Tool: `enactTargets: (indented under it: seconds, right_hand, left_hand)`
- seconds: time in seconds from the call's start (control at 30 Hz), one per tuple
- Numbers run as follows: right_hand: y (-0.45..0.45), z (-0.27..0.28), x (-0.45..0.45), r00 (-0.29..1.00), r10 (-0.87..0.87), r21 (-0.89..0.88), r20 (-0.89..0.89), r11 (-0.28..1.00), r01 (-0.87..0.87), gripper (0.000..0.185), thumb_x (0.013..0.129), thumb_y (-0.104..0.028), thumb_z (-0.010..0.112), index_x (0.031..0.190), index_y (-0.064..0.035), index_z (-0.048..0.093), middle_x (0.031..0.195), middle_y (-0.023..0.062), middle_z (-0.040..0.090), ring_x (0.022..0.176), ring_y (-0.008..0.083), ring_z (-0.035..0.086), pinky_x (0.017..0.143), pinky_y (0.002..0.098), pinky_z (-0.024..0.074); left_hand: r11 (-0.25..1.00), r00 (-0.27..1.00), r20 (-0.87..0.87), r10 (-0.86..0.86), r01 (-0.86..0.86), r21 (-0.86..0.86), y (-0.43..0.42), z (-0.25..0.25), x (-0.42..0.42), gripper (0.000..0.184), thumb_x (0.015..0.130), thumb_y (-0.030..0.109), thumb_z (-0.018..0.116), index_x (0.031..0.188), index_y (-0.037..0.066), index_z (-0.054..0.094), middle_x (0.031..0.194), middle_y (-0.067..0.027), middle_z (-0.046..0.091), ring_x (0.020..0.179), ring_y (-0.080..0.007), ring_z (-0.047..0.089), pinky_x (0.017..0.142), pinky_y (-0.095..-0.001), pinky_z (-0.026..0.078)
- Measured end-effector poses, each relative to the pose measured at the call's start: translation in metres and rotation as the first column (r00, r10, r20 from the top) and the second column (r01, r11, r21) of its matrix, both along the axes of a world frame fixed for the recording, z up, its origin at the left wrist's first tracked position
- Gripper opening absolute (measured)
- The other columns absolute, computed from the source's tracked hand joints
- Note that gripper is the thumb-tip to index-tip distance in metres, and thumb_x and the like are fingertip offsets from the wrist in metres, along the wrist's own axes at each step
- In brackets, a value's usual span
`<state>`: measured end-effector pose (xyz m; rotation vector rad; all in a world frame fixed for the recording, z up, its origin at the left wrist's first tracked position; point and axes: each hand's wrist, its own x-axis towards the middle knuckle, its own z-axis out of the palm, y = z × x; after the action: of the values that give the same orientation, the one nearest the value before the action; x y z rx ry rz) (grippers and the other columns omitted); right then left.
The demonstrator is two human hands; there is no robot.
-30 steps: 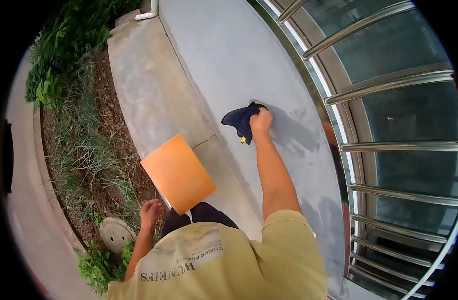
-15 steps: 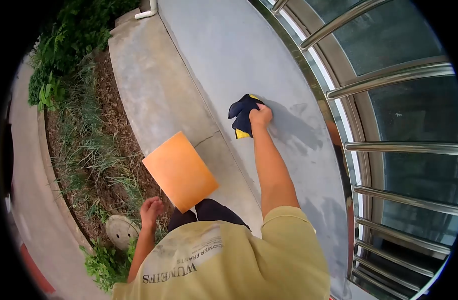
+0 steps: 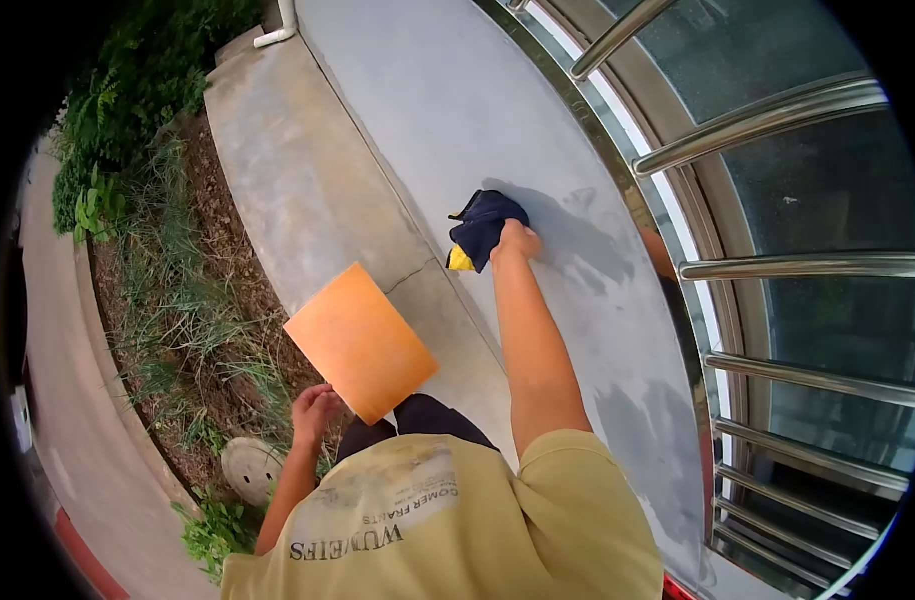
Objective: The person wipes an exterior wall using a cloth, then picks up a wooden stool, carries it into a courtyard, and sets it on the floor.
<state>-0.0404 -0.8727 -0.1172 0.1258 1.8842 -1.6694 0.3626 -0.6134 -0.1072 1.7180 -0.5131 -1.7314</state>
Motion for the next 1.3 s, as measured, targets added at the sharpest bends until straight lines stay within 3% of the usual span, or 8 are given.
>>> enactTargets:
  seconds: [0.13, 0.27, 0.63, 0.87, 0.97, 1.0, 1.2, 1.3]
  right_hand:
    - [-0.004, 0.017, 0.022, 0.998, 0.031, 0.098, 0.055, 0.995, -0.036, 0.026, 0.078, -0.005, 0.059, 0.1, 0.0089, 0.06, 0.098, 0.0156, 0.063, 0.083, 0.0225, 0.062, 0.076, 0.0334, 0.0503]
    - [0.033, 0.023, 0.018, 0.969, 0.198, -0.172, -0.149, 0.96, -0.222, 0.025, 0.085, -0.008, 0.053, 0.106, 0.0055, 0.056, 0.099, 0.0166, 0.062, 0.081, 0.0266, 0.064, 0.072, 0.0372, 0.0551]
    - [0.003, 0.022, 0.031, 0.988, -0.144, -0.109, 0.062, 0.983, 0.15, 0.023, 0.078, -0.002, 0.053, 0.098, 0.0068, 0.059, 0.092, 0.0147, 0.063, 0.074, 0.022, 0.063, 0.064, 0.0342, 0.0526]
    - [0.018, 0.04, 0.026, 0.984, -0.039, -0.266, -0.176, 0.964, -0.009, 0.024, 0.078, -0.006, 0.053, 0.095, 0.0077, 0.062, 0.091, 0.0145, 0.065, 0.077, 0.0211, 0.063, 0.069, 0.0316, 0.0514]
    - [0.007, 0.023, 0.03, 0.984, -0.129, -0.007, -0.124, 0.992, 0.129, 0.026, 0.077, -0.008, 0.055, 0.097, 0.0075, 0.061, 0.095, 0.0157, 0.064, 0.08, 0.0224, 0.063, 0.071, 0.0331, 0.0511]
    - [0.001, 0.023, 0.032, 0.942, -0.29, 0.012, 0.167, 0.956, 0.292, 0.029, 0.076, -0.009, 0.057, 0.1, 0.007, 0.061, 0.099, 0.0162, 0.063, 0.084, 0.024, 0.062, 0.073, 0.0345, 0.0506]
    - [0.027, 0.028, 0.041, 0.967, -0.063, -0.15, -0.247, 0.988, 0.026, 0.027, 0.076, -0.007, 0.054, 0.099, 0.0066, 0.061, 0.098, 0.0152, 0.063, 0.082, 0.0239, 0.063, 0.069, 0.0332, 0.0517]
    - [0.026, 0.048, 0.031, 0.983, -0.139, -0.234, -0.118, 0.966, 0.109, 0.026, 0.077, -0.007, 0.052, 0.097, 0.0074, 0.061, 0.097, 0.0159, 0.063, 0.082, 0.0227, 0.063, 0.064, 0.0316, 0.0527]
  left_hand:
    - [0.999, 0.999, -0.006, 0.039, -0.039, -0.025, -0.012, 0.013, -0.002, 0.021, 0.092, 0.009, 0.048, 0.108, -0.001, 0.056, 0.09, -0.0059, 0.062, 0.076, -0.0118, 0.061, 0.067, -0.0223, 0.048]
    - [0.999, 0.999, 0.01, 0.039, -0.039, -0.006, -0.005, -0.002, 0.007, 0.021, 0.092, 0.008, 0.048, 0.108, -0.002, 0.056, 0.09, -0.0072, 0.062, 0.075, -0.013, 0.061, 0.069, -0.0239, 0.05]
    - [0.999, 0.999, -0.003, 0.041, -0.041, -0.023, -0.021, 0.018, -0.002, 0.02, 0.091, 0.009, 0.049, 0.108, -0.001, 0.057, 0.09, -0.0064, 0.062, 0.076, -0.0123, 0.06, 0.067, -0.0225, 0.048]
    - [1.0, 0.999, 0.035, 0.007, -0.007, -0.012, -0.002, -0.005, 0.014, 0.02, 0.091, 0.009, 0.049, 0.107, 0.0, 0.058, 0.088, -0.005, 0.063, 0.074, -0.0113, 0.06, 0.066, -0.022, 0.048]
    - [0.999, 0.998, 0.067, -0.021, 0.018, 0.045, -0.002, 0.007, 0.017, 0.019, 0.091, 0.008, 0.049, 0.105, -0.001, 0.058, 0.087, -0.0049, 0.062, 0.073, -0.011, 0.059, 0.066, -0.0227, 0.049]
    - [1.0, 0.998, 0.056, -0.009, 0.008, 0.021, 0.0, 0.008, 0.02, 0.019, 0.091, 0.008, 0.049, 0.105, -0.001, 0.058, 0.087, -0.0047, 0.062, 0.073, -0.011, 0.059, 0.066, -0.0227, 0.049]
    - [0.998, 0.998, 0.032, 0.048, -0.047, -0.031, 0.007, -0.003, 0.031, 0.021, 0.091, 0.009, 0.049, 0.108, -0.001, 0.056, 0.089, -0.0058, 0.063, 0.075, -0.0129, 0.061, 0.067, -0.0241, 0.05]
    - [1.0, 0.999, 0.039, 0.03, -0.03, 0.0, 0.006, 0.0, 0.029, 0.019, 0.092, 0.008, 0.049, 0.105, -0.001, 0.057, 0.087, -0.0045, 0.062, 0.073, -0.011, 0.059, 0.068, -0.0229, 0.05]
